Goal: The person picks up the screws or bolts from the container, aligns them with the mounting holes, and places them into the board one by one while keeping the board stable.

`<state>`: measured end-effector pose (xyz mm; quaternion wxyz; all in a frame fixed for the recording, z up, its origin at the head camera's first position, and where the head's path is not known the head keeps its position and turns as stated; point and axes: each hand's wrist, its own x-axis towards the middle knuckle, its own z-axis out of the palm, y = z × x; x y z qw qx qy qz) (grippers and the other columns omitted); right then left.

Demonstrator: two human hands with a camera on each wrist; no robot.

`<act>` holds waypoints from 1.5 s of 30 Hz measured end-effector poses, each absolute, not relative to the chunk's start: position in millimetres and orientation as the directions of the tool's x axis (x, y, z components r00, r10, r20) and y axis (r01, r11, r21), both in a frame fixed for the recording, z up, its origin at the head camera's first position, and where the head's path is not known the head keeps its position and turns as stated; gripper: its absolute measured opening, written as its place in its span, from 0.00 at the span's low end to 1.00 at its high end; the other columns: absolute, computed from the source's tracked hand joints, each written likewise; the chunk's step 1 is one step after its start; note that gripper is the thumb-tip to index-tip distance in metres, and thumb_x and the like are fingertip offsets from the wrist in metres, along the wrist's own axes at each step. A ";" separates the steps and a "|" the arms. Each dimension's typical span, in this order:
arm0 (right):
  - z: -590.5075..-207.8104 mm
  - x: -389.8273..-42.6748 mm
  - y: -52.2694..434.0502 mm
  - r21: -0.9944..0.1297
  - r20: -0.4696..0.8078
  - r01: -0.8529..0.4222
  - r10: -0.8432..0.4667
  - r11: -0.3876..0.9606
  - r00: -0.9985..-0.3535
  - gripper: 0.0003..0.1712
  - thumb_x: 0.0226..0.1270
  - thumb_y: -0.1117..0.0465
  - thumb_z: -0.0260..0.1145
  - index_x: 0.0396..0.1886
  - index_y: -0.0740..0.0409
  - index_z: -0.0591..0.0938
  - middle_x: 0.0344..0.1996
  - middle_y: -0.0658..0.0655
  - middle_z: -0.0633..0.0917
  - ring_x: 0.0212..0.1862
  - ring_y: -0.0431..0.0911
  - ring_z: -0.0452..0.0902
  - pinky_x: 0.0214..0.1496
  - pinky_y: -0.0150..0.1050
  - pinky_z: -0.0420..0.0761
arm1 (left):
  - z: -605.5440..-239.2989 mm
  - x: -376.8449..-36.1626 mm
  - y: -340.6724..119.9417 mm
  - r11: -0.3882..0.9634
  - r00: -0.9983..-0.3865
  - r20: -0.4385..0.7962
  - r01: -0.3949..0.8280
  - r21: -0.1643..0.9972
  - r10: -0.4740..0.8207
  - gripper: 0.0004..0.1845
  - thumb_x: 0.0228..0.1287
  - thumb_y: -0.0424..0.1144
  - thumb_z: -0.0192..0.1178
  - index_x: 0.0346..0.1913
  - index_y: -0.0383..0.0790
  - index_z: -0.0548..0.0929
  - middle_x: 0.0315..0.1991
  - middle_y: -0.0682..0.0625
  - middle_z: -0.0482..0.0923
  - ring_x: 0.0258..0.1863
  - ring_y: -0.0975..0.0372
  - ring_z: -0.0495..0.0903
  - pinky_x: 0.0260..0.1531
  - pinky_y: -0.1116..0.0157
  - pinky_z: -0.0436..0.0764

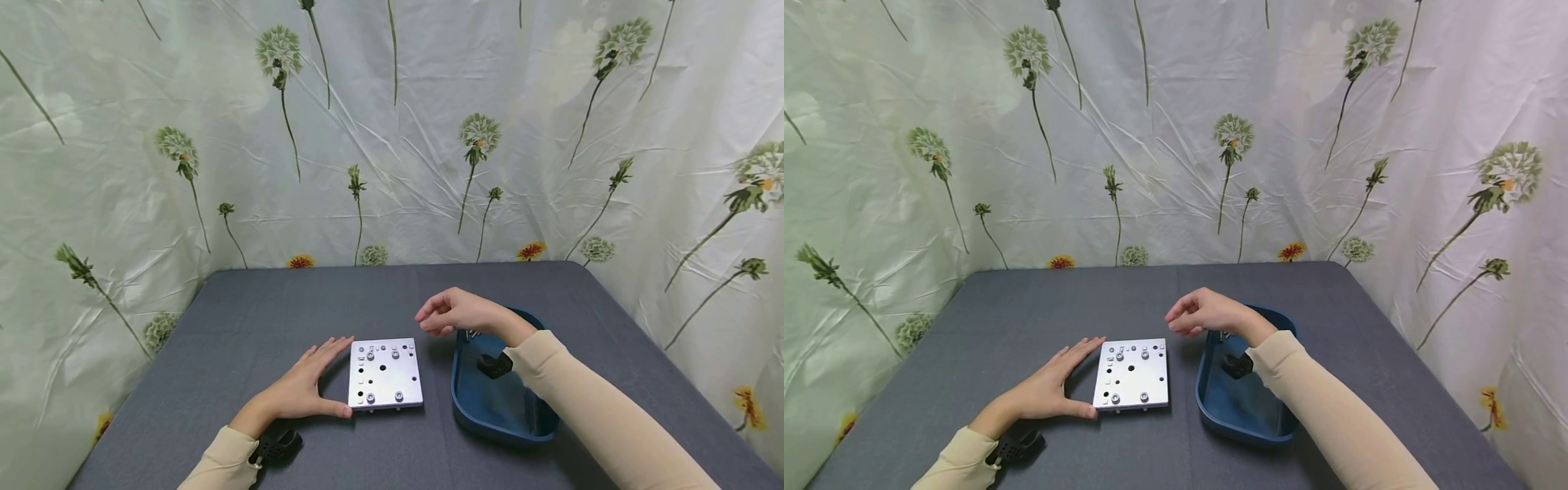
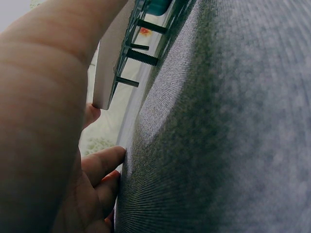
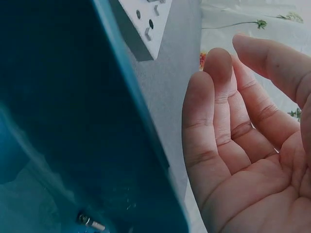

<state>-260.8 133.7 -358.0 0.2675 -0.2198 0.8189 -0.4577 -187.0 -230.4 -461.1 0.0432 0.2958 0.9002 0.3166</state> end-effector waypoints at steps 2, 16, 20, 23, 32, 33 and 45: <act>-359.2 -260.9 136.6 -0.869 -0.237 -0.113 -0.605 0.482 -0.760 0.20 0.78 0.62 0.69 0.60 0.73 0.84 0.40 0.63 0.89 0.36 0.43 0.79 0.44 0.39 0.84 | -461.0 -186.9 -230.3 0.626 -0.822 0.107 0.503 0.596 0.559 0.67 0.48 0.66 0.83 0.87 0.47 0.58 0.86 0.39 0.58 0.85 0.36 0.55 0.80 0.27 0.49; -355.2 -259.2 157.9 -0.868 -0.235 -0.102 -0.582 0.486 -0.778 0.20 0.79 0.61 0.68 0.61 0.71 0.83 0.40 0.60 0.90 0.37 0.43 0.80 0.46 0.40 0.85 | -460.4 -186.6 -230.3 0.639 -0.828 0.096 0.495 0.589 0.553 0.67 0.48 0.67 0.83 0.87 0.47 0.58 0.86 0.39 0.58 0.85 0.36 0.55 0.80 0.26 0.50; -355.7 -259.6 164.9 -0.866 -0.238 -0.093 -0.569 0.492 -0.787 0.20 0.79 0.60 0.68 0.60 0.71 0.83 0.38 0.55 0.89 0.36 0.42 0.80 0.45 0.39 0.85 | -460.2 -186.4 -229.4 0.642 -0.830 0.091 0.491 0.589 0.550 0.68 0.47 0.67 0.83 0.87 0.46 0.58 0.86 0.39 0.58 0.85 0.36 0.55 0.80 0.27 0.49; -356.4 -259.2 170.4 -0.861 -0.240 -0.092 -0.560 0.499 -0.793 0.20 0.79 0.60 0.68 0.61 0.71 0.83 0.37 0.55 0.89 0.36 0.43 0.80 0.43 0.37 0.85 | -460.2 -186.2 -229.1 0.646 -0.833 0.085 0.485 0.590 0.547 0.68 0.47 0.67 0.83 0.87 0.47 0.58 0.86 0.39 0.58 0.85 0.36 0.54 0.80 0.27 0.49; -356.8 -259.4 182.4 -0.852 -0.230 -0.100 -0.538 0.514 -0.811 0.21 0.80 0.60 0.68 0.61 0.72 0.83 0.40 0.59 0.90 0.39 0.43 0.82 0.48 0.40 0.88 | -460.1 -185.8 -228.9 0.651 -0.836 0.080 0.479 0.589 0.542 0.68 0.47 0.67 0.82 0.87 0.48 0.58 0.86 0.39 0.58 0.85 0.36 0.54 0.81 0.27 0.49; -357.1 -259.6 183.5 -0.852 -0.229 -0.102 -0.541 0.513 -0.809 0.21 0.80 0.60 0.68 0.61 0.72 0.83 0.40 0.58 0.90 0.39 0.43 0.82 0.48 0.40 0.88 | -460.1 -185.7 -228.9 0.652 -0.837 0.080 0.479 0.589 0.542 0.68 0.47 0.67 0.83 0.87 0.48 0.58 0.86 0.39 0.58 0.85 0.36 0.54 0.81 0.27 0.49; -361.5 -258.0 198.2 -0.839 -0.228 -0.114 -0.535 0.531 -0.814 0.21 0.80 0.60 0.67 0.61 0.73 0.82 0.43 0.60 0.90 0.40 0.45 0.82 0.53 0.45 0.90 | -461.7 -186.4 -229.5 0.656 -0.838 0.082 0.479 0.584 0.540 0.68 0.47 0.68 0.82 0.87 0.51 0.57 0.86 0.40 0.58 0.86 0.36 0.54 0.81 0.27 0.49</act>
